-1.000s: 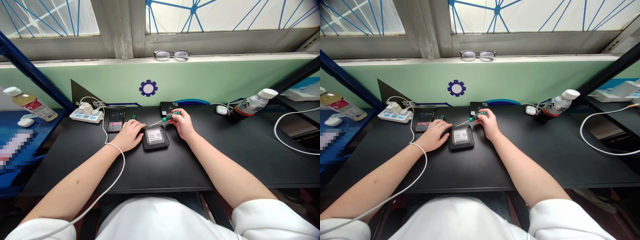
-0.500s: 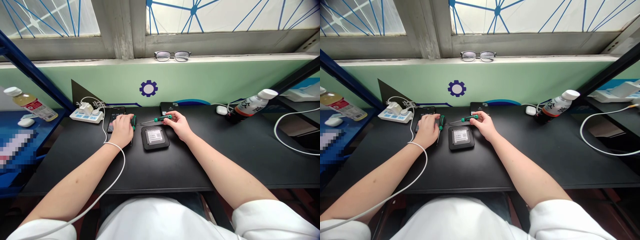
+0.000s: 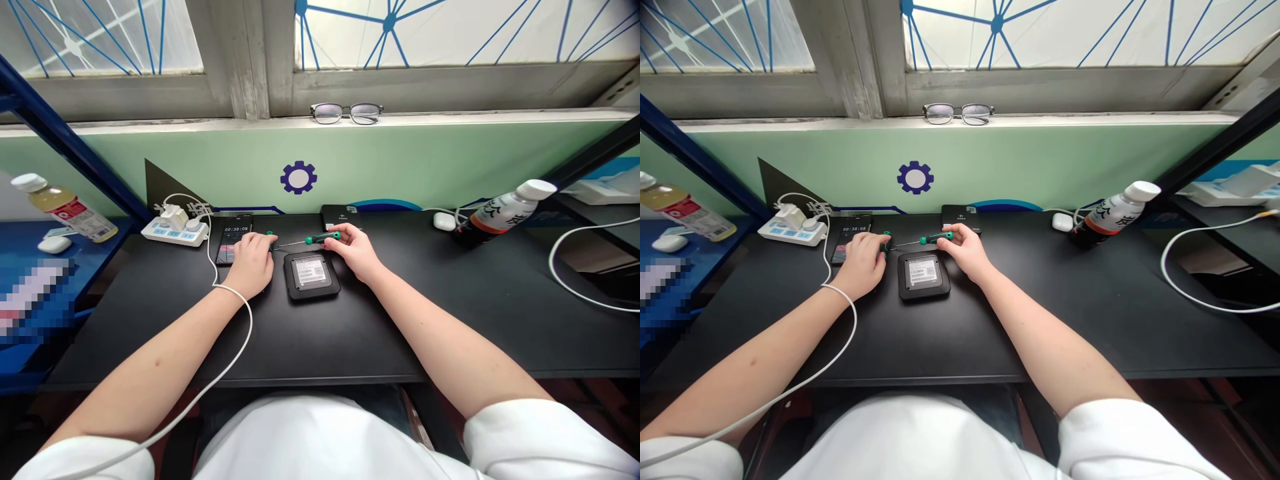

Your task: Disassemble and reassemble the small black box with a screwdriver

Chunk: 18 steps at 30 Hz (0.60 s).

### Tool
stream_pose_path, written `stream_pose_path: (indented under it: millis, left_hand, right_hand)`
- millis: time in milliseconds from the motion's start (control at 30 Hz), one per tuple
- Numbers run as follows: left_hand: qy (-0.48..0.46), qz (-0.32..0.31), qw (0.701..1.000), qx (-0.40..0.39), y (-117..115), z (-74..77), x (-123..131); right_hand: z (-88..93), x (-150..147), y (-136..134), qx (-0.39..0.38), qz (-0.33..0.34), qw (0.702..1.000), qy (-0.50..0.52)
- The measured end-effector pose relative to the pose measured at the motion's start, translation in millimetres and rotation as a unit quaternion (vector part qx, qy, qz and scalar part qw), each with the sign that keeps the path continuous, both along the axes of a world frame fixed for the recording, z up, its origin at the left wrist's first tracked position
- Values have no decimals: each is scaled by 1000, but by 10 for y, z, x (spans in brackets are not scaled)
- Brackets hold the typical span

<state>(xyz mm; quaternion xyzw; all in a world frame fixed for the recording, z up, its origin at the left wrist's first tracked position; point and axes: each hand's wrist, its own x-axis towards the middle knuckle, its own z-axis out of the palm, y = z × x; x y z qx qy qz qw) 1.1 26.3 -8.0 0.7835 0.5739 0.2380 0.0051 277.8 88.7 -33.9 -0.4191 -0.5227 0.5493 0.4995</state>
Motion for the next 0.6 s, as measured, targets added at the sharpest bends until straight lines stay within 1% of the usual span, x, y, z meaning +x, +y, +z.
stream_pose_path:
  millis: [133, 267, 367, 467, 600]
  left_hand:
    - [-7, -31, 999, 10, 10, -37, -22]
    - [-7, -89, 996, 31, 15, -59, -41]
    - [-13, -145, 989, 40, 11, -61, -47]
    - [-16, -195, 979, 54, 1, -53, -38]
    - [-12, -237, 969, 69, -27, -28, -5]
  right_hand:
    - [21, 45, 2, -7, -23, 999, 38]
    - [52, 91, 11, -24, -44, 996, 78]
    - [64, 108, 11, -32, -32, 994, 101]
    - [77, 101, -6, -37, -15, 994, 102]
    - [115, 76, -51, -52, -3, 995, 80]
